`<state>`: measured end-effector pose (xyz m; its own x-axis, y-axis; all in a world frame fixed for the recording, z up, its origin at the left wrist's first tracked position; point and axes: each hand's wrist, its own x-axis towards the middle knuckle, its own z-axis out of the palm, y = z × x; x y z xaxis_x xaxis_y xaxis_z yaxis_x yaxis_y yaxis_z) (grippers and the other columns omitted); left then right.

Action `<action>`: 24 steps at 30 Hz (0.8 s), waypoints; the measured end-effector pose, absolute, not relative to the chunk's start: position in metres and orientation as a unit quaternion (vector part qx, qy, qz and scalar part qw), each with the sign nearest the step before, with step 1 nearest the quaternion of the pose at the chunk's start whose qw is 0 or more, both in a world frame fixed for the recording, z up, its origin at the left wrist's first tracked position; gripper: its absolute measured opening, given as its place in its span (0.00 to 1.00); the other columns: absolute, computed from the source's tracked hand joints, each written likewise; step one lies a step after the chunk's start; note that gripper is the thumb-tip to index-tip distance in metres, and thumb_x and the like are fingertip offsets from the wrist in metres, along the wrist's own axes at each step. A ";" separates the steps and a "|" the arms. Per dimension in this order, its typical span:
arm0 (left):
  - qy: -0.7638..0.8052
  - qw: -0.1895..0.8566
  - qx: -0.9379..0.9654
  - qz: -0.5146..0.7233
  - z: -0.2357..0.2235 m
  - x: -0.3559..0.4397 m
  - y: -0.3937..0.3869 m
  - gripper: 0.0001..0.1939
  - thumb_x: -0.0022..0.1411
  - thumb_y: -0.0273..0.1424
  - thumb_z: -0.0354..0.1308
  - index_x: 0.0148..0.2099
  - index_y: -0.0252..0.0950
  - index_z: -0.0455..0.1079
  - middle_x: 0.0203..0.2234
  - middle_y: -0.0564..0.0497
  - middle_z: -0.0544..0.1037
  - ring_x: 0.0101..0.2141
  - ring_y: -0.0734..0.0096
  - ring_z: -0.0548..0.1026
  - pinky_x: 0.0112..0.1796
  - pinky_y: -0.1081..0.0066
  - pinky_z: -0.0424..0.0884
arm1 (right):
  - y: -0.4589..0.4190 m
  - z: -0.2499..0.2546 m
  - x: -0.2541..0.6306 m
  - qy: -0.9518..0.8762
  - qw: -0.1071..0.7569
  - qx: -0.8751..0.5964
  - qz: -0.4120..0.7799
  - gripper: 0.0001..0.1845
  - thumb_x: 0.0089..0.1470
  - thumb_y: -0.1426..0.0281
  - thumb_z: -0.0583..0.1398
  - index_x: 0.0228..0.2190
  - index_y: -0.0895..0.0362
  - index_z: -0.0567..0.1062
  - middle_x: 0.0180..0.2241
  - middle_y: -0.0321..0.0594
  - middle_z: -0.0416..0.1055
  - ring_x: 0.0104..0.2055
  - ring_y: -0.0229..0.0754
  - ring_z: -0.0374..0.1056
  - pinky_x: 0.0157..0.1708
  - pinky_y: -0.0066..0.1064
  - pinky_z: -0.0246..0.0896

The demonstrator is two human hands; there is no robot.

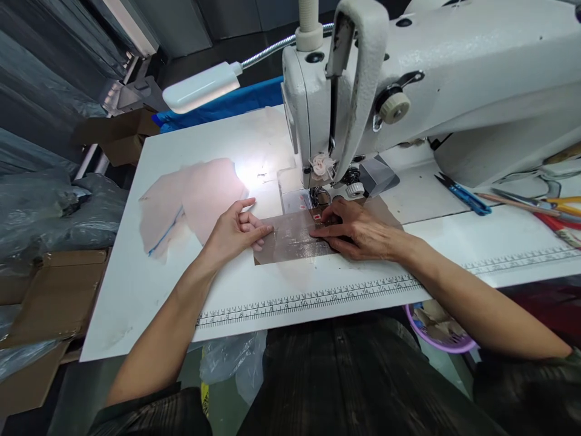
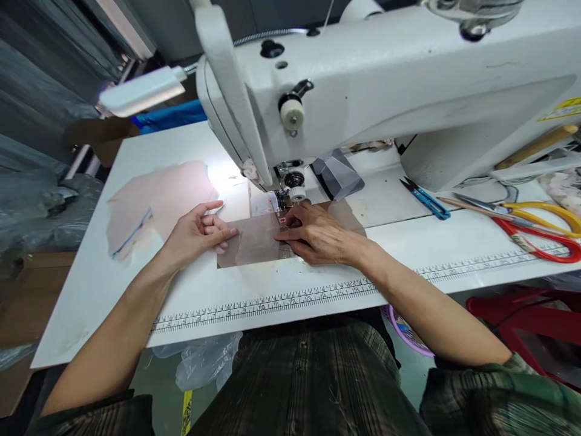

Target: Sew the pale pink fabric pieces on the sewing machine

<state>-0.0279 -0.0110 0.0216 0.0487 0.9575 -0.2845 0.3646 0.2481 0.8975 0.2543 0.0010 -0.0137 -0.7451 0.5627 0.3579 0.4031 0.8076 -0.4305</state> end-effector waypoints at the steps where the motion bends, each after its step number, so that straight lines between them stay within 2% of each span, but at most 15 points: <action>1: 0.619 0.490 0.535 0.300 0.021 -0.028 -0.011 0.42 0.50 0.30 0.70 0.64 0.32 0.56 0.26 0.55 0.75 0.22 0.74 0.75 0.23 0.73 0.76 | 0.001 -0.014 0.254 -0.920 0.242 -0.263 0.163 0.19 0.63 0.67 0.51 0.47 0.51 0.79 0.45 0.47 0.70 0.50 0.48 0.64 0.50 0.44 0.63; 5: 0.621 0.447 0.575 0.289 0.019 -0.033 -0.010 0.38 0.54 0.37 0.68 0.63 0.33 0.59 0.28 0.53 0.75 0.21 0.76 0.71 0.21 0.74 0.71 | 0.000 -0.014 0.255 -0.919 0.236 -0.270 0.165 0.18 0.63 0.68 0.52 0.48 0.51 0.78 0.46 0.47 0.69 0.51 0.48 0.64 0.52 0.45 0.63; 8: 0.630 0.236 0.668 0.319 0.019 -0.034 -0.008 0.26 0.57 0.41 0.64 0.55 0.36 0.69 0.34 0.49 0.75 0.23 0.77 0.68 0.23 0.73 0.68 | -0.001 -0.013 0.254 -0.917 0.233 -0.281 0.163 0.17 0.62 0.68 0.54 0.47 0.50 0.78 0.46 0.47 0.69 0.50 0.48 0.64 0.51 0.45 0.64; 10: 0.583 0.097 0.745 0.307 0.020 -0.030 -0.005 0.18 0.58 0.41 0.62 0.48 0.38 0.75 0.38 0.47 0.75 0.29 0.71 0.71 0.28 0.70 0.69 | -0.001 -0.013 0.253 -0.916 0.233 -0.283 0.161 0.17 0.61 0.69 0.54 0.47 0.50 0.79 0.46 0.46 0.69 0.50 0.48 0.64 0.51 0.45 0.64; 11: 0.541 0.068 0.788 0.286 0.021 -0.026 -0.003 0.15 0.60 0.40 0.61 0.45 0.38 0.76 0.39 0.46 0.76 0.32 0.68 0.72 0.30 0.69 0.70 | -0.001 -0.013 0.253 -0.916 0.235 -0.282 0.161 0.17 0.61 0.69 0.54 0.47 0.50 0.79 0.45 0.47 0.69 0.49 0.48 0.64 0.51 0.45 0.64; 13: 0.445 0.075 0.862 0.231 0.021 -0.017 0.004 0.11 0.63 0.37 0.58 0.43 0.38 0.76 0.42 0.45 0.77 0.38 0.63 0.74 0.37 0.64 0.71 | -0.001 -0.014 0.252 -0.914 0.245 -0.279 0.163 0.17 0.60 0.70 0.54 0.46 0.51 0.79 0.44 0.47 0.69 0.49 0.48 0.64 0.50 0.45 0.64; 17: 0.342 0.119 0.919 0.155 0.016 0.002 0.020 0.13 0.66 0.34 0.52 0.48 0.38 0.74 0.48 0.44 0.77 0.44 0.61 0.74 0.47 0.58 0.69 | -0.002 -0.016 0.252 -0.908 0.258 -0.283 0.170 0.17 0.59 0.72 0.55 0.45 0.52 0.79 0.45 0.48 0.68 0.50 0.48 0.64 0.51 0.45 0.65; 24: 0.330 0.080 0.931 0.130 0.005 0.015 0.034 0.18 0.66 0.37 0.52 0.51 0.33 0.74 0.54 0.38 0.74 0.44 0.54 0.72 0.47 0.52 0.65 | 0.000 -0.019 0.252 -0.885 0.295 -0.301 0.198 0.16 0.59 0.72 0.55 0.45 0.57 0.80 0.43 0.50 0.68 0.46 0.47 0.66 0.47 0.42 0.69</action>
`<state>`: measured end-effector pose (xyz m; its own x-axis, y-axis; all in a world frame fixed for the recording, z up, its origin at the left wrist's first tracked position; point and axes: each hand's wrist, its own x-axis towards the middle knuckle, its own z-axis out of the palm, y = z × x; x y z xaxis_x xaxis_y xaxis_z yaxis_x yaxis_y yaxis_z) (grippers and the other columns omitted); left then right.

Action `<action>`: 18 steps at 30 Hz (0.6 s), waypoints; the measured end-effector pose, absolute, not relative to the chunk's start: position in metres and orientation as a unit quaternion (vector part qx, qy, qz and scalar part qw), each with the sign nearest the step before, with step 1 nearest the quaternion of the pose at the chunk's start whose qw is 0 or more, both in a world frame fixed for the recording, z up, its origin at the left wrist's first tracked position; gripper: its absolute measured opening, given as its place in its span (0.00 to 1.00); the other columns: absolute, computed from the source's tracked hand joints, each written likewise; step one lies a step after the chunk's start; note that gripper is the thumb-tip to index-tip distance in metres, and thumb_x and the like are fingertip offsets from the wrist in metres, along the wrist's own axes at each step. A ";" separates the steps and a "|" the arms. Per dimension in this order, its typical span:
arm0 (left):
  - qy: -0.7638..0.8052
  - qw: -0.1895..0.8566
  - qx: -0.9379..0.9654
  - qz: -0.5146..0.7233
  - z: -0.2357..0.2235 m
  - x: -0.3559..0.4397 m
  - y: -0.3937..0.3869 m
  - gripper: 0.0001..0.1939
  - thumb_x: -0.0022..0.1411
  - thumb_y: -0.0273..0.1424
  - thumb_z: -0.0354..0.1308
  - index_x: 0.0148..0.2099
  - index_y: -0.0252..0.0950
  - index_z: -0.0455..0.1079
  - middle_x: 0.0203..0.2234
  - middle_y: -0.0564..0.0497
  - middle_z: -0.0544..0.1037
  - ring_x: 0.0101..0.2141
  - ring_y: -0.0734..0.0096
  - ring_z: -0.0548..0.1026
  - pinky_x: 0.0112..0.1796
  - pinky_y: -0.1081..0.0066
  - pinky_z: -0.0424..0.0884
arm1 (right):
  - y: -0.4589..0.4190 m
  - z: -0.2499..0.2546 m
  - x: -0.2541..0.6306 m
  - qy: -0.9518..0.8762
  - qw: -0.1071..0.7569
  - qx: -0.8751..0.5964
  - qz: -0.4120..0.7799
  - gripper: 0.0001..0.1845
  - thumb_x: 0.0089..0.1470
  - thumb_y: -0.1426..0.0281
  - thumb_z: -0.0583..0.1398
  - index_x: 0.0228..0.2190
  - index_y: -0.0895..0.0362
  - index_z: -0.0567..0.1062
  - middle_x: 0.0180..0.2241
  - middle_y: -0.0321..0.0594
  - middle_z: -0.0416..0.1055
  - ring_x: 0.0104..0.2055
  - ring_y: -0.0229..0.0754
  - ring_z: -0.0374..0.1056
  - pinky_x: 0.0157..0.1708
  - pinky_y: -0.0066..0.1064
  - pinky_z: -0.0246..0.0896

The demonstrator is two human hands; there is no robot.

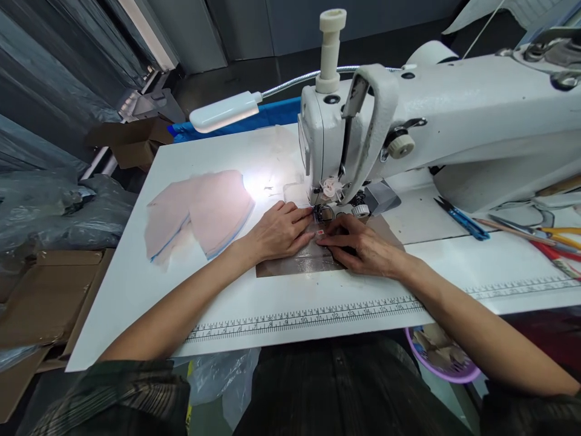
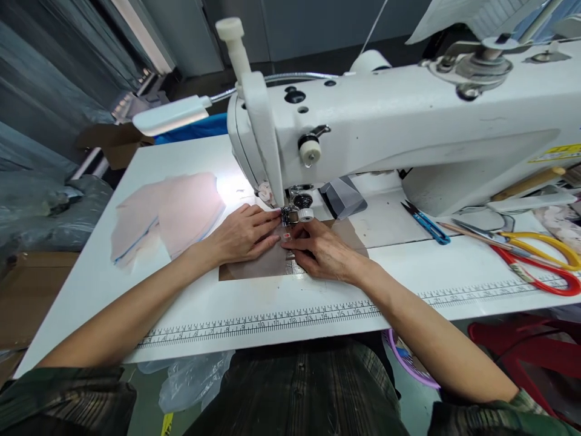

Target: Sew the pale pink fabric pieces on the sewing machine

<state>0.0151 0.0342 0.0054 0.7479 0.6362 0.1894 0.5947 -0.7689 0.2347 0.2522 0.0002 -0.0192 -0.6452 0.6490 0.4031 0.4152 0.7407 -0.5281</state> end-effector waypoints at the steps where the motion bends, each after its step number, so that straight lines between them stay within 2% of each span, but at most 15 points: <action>1: 0.334 0.072 0.931 0.132 0.005 0.015 0.034 0.18 0.67 0.37 0.52 0.52 0.33 0.73 0.54 0.38 0.74 0.45 0.53 0.72 0.47 0.52 0.64 | 0.001 -0.020 0.252 -0.882 0.299 -0.306 0.201 0.16 0.60 0.71 0.55 0.45 0.57 0.80 0.43 0.50 0.68 0.46 0.47 0.66 0.47 0.42 0.69; 7: 0.364 0.111 0.908 0.175 0.000 0.013 0.030 0.23 0.66 0.37 0.53 0.59 0.33 0.67 0.53 0.39 0.74 0.48 0.53 0.69 0.50 0.50 0.59 | 0.001 -0.018 0.252 -0.875 0.298 -0.317 0.214 0.16 0.61 0.70 0.55 0.46 0.55 0.79 0.43 0.50 0.67 0.46 0.46 0.66 0.49 0.43 0.69; 11: 0.358 0.124 0.908 0.180 -0.004 0.012 0.029 0.23 0.65 0.37 0.54 0.60 0.34 0.67 0.57 0.39 0.72 0.49 0.53 0.68 0.51 0.49 0.57 | 0.002 -0.017 0.252 -0.878 0.291 -0.313 0.216 0.16 0.61 0.70 0.55 0.45 0.56 0.79 0.43 0.50 0.67 0.45 0.47 0.66 0.48 0.44 0.70; 18: 0.351 0.084 0.917 0.169 -0.007 0.013 0.031 0.24 0.66 0.38 0.52 0.60 0.31 0.67 0.57 0.38 0.71 0.49 0.50 0.69 0.51 0.49 0.57 | 0.002 -0.018 0.251 -0.876 0.303 -0.312 0.210 0.16 0.60 0.71 0.55 0.45 0.58 0.80 0.42 0.51 0.67 0.45 0.46 0.67 0.48 0.43 0.69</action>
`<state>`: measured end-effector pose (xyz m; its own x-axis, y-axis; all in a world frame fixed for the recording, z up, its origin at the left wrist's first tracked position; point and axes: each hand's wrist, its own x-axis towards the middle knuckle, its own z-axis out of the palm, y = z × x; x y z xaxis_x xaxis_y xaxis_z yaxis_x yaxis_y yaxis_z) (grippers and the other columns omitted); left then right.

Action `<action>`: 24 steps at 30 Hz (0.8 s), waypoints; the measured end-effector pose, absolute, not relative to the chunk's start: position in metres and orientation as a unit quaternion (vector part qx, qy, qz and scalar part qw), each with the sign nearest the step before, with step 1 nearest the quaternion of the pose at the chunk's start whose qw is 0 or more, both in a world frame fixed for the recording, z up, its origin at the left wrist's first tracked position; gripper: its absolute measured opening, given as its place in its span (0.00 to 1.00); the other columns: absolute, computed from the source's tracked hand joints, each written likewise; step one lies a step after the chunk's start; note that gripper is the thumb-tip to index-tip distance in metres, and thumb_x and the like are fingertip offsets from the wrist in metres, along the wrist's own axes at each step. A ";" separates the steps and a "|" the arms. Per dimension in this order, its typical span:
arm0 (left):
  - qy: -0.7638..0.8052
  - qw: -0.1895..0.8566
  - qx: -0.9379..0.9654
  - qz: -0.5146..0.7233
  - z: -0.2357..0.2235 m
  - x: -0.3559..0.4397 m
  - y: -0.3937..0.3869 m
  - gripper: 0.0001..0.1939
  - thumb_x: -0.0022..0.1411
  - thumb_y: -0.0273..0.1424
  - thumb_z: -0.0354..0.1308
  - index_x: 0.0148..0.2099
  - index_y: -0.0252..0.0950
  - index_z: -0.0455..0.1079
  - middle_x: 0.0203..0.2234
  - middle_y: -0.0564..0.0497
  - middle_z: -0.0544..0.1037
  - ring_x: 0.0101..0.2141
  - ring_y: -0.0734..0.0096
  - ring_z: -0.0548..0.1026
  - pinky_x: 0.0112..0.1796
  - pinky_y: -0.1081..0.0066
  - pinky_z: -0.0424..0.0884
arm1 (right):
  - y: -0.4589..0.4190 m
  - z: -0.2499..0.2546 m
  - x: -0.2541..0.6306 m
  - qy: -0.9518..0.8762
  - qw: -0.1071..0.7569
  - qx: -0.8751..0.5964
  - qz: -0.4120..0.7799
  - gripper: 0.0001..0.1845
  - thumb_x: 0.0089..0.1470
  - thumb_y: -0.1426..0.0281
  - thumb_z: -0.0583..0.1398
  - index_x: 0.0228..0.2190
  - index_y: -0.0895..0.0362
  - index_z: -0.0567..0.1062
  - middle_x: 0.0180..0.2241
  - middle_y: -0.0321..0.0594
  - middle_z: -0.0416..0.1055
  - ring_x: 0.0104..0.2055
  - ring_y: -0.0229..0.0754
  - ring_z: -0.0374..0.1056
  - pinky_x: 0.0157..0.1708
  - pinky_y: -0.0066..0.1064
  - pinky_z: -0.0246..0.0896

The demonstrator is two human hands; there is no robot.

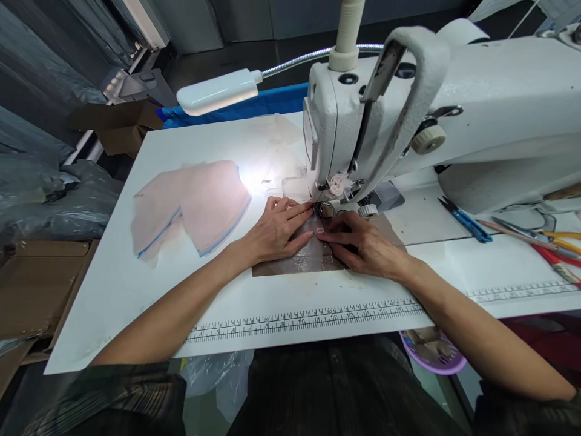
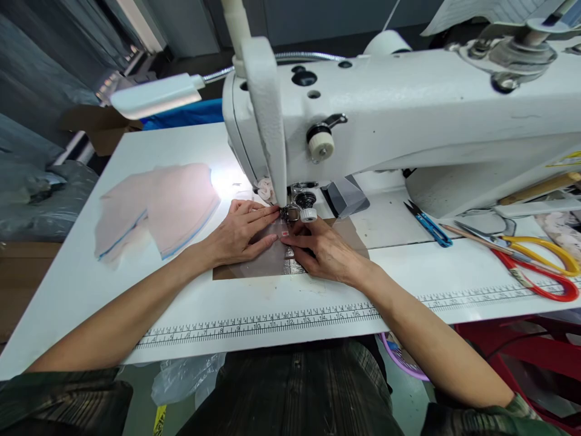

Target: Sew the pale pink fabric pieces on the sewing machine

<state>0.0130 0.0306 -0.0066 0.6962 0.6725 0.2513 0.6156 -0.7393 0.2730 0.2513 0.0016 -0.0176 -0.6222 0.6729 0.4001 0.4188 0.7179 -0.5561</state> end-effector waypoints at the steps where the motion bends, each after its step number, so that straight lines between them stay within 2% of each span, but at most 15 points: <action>1: 0.350 0.081 0.918 0.168 -0.007 0.013 0.031 0.24 0.66 0.37 0.52 0.60 0.31 0.67 0.57 0.38 0.71 0.49 0.50 0.69 0.51 0.49 0.57 | 0.002 -0.018 0.251 -0.875 0.304 -0.313 0.210 0.15 0.60 0.72 0.55 0.45 0.57 0.80 0.42 0.51 0.67 0.45 0.46 0.67 0.48 0.43 0.69; 9: 0.351 0.076 0.920 0.155 -0.006 0.014 0.029 0.23 0.67 0.37 0.51 0.59 0.32 0.67 0.58 0.38 0.69 0.50 0.50 0.68 0.50 0.49 0.56 | 0.002 -0.019 0.252 -0.873 0.300 -0.321 0.212 0.15 0.59 0.72 0.56 0.45 0.56 0.80 0.42 0.49 0.68 0.45 0.45 0.67 0.49 0.42 0.69; 17: 0.327 0.004 0.931 0.163 -0.010 0.014 0.028 0.21 0.69 0.38 0.49 0.58 0.30 0.67 0.58 0.37 0.70 0.48 0.51 0.69 0.47 0.51 0.60 | 0.002 -0.017 0.252 -0.875 0.296 -0.319 0.213 0.15 0.59 0.73 0.57 0.44 0.57 0.80 0.42 0.49 0.68 0.45 0.45 0.68 0.50 0.41 0.69; 21: 0.315 -0.060 0.925 0.206 -0.010 0.016 0.024 0.19 0.67 0.37 0.52 0.53 0.28 0.69 0.52 0.35 0.74 0.45 0.53 0.71 0.45 0.54 0.63 | 0.003 -0.016 0.253 -0.875 0.295 -0.317 0.219 0.15 0.60 0.72 0.57 0.45 0.57 0.80 0.43 0.49 0.68 0.46 0.46 0.68 0.50 0.41 0.69; 24: 0.251 -0.084 0.934 0.241 -0.012 0.018 0.024 0.09 0.67 0.30 0.53 0.44 0.31 0.72 0.42 0.43 0.79 0.38 0.63 0.74 0.41 0.61 0.66 | 0.003 -0.017 0.253 -0.878 0.291 -0.316 0.212 0.15 0.59 0.73 0.57 0.45 0.56 0.80 0.43 0.49 0.68 0.46 0.46 0.68 0.49 0.41 0.70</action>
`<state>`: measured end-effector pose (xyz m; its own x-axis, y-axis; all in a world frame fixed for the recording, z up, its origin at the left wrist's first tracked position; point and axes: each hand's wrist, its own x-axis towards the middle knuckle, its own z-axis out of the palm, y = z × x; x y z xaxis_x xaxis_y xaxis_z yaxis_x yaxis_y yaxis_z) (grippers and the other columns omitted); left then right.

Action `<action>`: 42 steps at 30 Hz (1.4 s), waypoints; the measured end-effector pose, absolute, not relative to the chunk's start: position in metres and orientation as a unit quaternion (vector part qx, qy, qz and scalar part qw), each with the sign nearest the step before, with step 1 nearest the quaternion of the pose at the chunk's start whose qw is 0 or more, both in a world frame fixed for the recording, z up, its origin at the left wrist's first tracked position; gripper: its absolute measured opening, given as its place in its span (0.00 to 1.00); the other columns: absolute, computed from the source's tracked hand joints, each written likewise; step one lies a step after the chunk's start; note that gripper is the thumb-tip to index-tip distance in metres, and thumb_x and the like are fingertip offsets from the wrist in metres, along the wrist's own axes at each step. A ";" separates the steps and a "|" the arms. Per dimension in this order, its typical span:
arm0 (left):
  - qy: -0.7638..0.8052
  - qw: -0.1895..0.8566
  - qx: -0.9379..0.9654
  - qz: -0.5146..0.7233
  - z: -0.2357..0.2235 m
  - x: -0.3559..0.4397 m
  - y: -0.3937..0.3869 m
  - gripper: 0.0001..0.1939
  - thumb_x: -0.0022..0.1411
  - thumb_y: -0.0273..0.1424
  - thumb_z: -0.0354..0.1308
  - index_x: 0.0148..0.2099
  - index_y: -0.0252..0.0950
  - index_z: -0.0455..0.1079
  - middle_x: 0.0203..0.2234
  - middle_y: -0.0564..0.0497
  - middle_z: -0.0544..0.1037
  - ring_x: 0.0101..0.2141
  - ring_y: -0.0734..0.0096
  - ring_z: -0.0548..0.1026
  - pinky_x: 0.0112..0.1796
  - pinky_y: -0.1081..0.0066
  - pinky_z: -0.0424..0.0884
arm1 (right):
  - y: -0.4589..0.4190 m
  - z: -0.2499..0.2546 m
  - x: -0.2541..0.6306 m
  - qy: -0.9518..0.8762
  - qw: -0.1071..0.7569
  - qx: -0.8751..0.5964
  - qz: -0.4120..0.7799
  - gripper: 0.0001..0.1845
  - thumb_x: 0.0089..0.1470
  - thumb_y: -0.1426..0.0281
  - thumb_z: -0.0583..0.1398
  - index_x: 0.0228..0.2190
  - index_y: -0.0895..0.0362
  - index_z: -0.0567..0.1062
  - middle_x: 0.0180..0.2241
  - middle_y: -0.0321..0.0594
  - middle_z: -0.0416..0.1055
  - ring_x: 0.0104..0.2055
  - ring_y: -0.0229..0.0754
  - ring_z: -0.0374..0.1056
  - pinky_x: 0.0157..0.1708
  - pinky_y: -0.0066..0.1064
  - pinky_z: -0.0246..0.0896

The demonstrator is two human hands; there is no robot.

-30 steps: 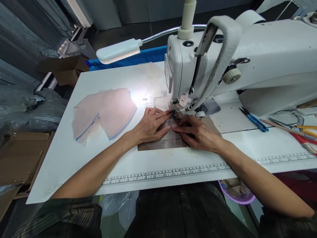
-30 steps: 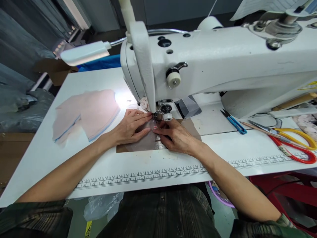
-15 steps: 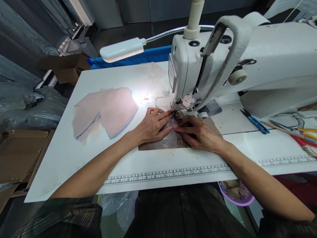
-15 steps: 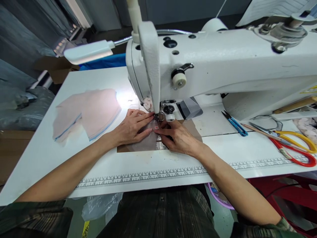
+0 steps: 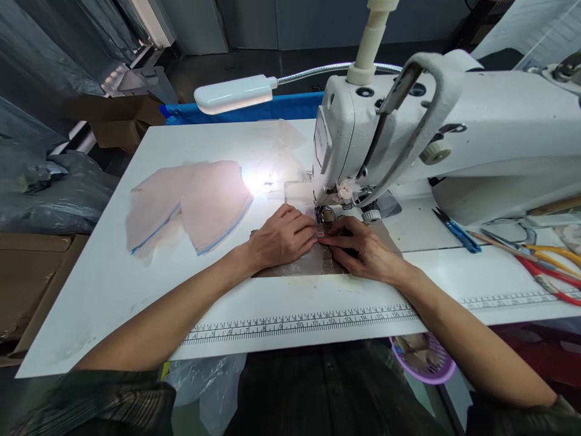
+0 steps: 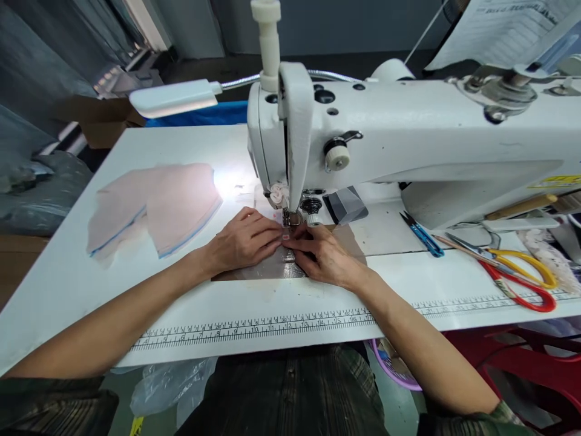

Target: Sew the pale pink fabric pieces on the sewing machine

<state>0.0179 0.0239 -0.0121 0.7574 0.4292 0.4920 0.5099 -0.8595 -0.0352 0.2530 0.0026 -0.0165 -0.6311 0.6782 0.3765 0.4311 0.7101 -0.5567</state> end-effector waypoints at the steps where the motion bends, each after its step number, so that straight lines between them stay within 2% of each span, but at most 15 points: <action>1: -0.232 0.085 -0.936 -0.252 -0.013 0.018 0.024 0.08 0.67 0.29 0.53 0.42 0.32 0.73 0.39 0.46 0.80 0.35 0.67 0.74 0.40 0.63 0.67 | 0.002 -0.017 0.253 -0.879 0.290 -0.316 0.209 0.15 0.59 0.73 0.57 0.45 0.56 0.80 0.43 0.49 0.68 0.46 0.46 0.68 0.49 0.41 0.70; 4: -0.211 0.081 -0.933 -0.278 -0.013 0.017 0.025 0.06 0.65 0.28 0.56 0.41 0.34 0.74 0.36 0.50 0.81 0.33 0.69 0.74 0.37 0.66 0.68 | 0.002 -0.018 0.253 -0.880 0.292 -0.318 0.200 0.16 0.59 0.74 0.57 0.46 0.57 0.79 0.44 0.49 0.68 0.47 0.46 0.67 0.50 0.41 0.69; 12: -0.227 0.070 -0.944 -0.229 -0.004 0.014 0.022 0.10 0.62 0.33 0.57 0.42 0.36 0.77 0.43 0.47 0.81 0.31 0.67 0.73 0.36 0.62 0.67 | 0.002 -0.021 0.253 -0.877 0.300 -0.324 0.186 0.16 0.61 0.72 0.56 0.48 0.57 0.77 0.43 0.48 0.68 0.46 0.45 0.68 0.49 0.41 0.70; 16: -0.239 0.083 -0.944 -0.211 -0.004 0.015 0.025 0.12 0.63 0.34 0.56 0.44 0.35 0.77 0.43 0.46 0.80 0.32 0.66 0.74 0.35 0.62 0.67 | 0.002 -0.022 0.252 -0.878 0.295 -0.337 0.167 0.19 0.62 0.73 0.54 0.52 0.56 0.74 0.44 0.49 0.67 0.47 0.47 0.67 0.49 0.43 0.69; 21: -0.268 0.088 -0.941 -0.189 -0.006 0.016 0.027 0.13 0.64 0.34 0.55 0.45 0.35 0.76 0.46 0.44 0.79 0.36 0.63 0.74 0.37 0.61 0.67 | 0.001 -0.021 0.250 -0.879 0.284 -0.352 0.149 0.19 0.63 0.71 0.53 0.53 0.61 0.72 0.44 0.53 0.65 0.48 0.50 0.66 0.49 0.45 0.69; 28: -0.309 0.086 -0.928 -0.188 -0.007 0.018 0.032 0.14 0.66 0.35 0.54 0.45 0.34 0.76 0.46 0.44 0.79 0.37 0.60 0.74 0.39 0.58 0.68 | -0.003 -0.020 0.249 -0.868 0.275 -0.374 0.175 0.21 0.65 0.70 0.50 0.55 0.62 0.70 0.45 0.55 0.64 0.48 0.49 0.66 0.52 0.45 0.68; 33: -0.327 0.036 -0.917 -0.224 -0.013 0.014 0.041 0.14 0.65 0.37 0.56 0.47 0.36 0.76 0.43 0.42 0.77 0.42 0.60 0.73 0.44 0.57 0.69 | -0.001 -0.013 0.253 -0.861 0.275 -0.382 0.194 0.19 0.64 0.69 0.52 0.53 0.58 0.73 0.47 0.51 0.67 0.47 0.47 0.68 0.50 0.44 0.69; 38: -0.314 0.057 -0.919 -0.229 -0.003 0.008 0.044 0.18 0.63 0.41 0.59 0.50 0.35 0.73 0.48 0.38 0.74 0.47 0.54 0.71 0.44 0.53 0.70 | 0.006 -0.007 0.259 -0.845 0.283 -0.387 0.237 0.18 0.61 0.71 0.54 0.49 0.58 0.76 0.43 0.47 0.73 0.42 0.44 0.71 0.46 0.36 0.69; 40: -0.298 0.066 -0.926 -0.222 0.005 0.007 0.037 0.16 0.64 0.38 0.59 0.49 0.34 0.72 0.47 0.37 0.74 0.46 0.54 0.72 0.43 0.54 0.70 | 0.008 -0.005 0.261 -0.833 0.293 -0.392 0.259 0.16 0.60 0.72 0.55 0.47 0.59 0.78 0.41 0.45 0.75 0.40 0.43 0.72 0.44 0.35 0.68; 42: -0.274 0.045 -0.937 -0.212 0.012 0.006 0.027 0.11 0.66 0.33 0.56 0.47 0.33 0.73 0.44 0.40 0.77 0.42 0.60 0.74 0.40 0.58 0.71 | 0.009 -0.003 0.262 -0.819 0.306 -0.401 0.272 0.15 0.59 0.72 0.55 0.44 0.59 0.79 0.39 0.44 0.76 0.39 0.43 0.72 0.42 0.34 0.68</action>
<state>0.0062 0.0269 0.0116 0.7597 0.4944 0.4223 0.5325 -0.8458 0.0324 0.2616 0.0092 -0.0030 -0.4908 0.8242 0.2824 0.4916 0.5296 -0.6913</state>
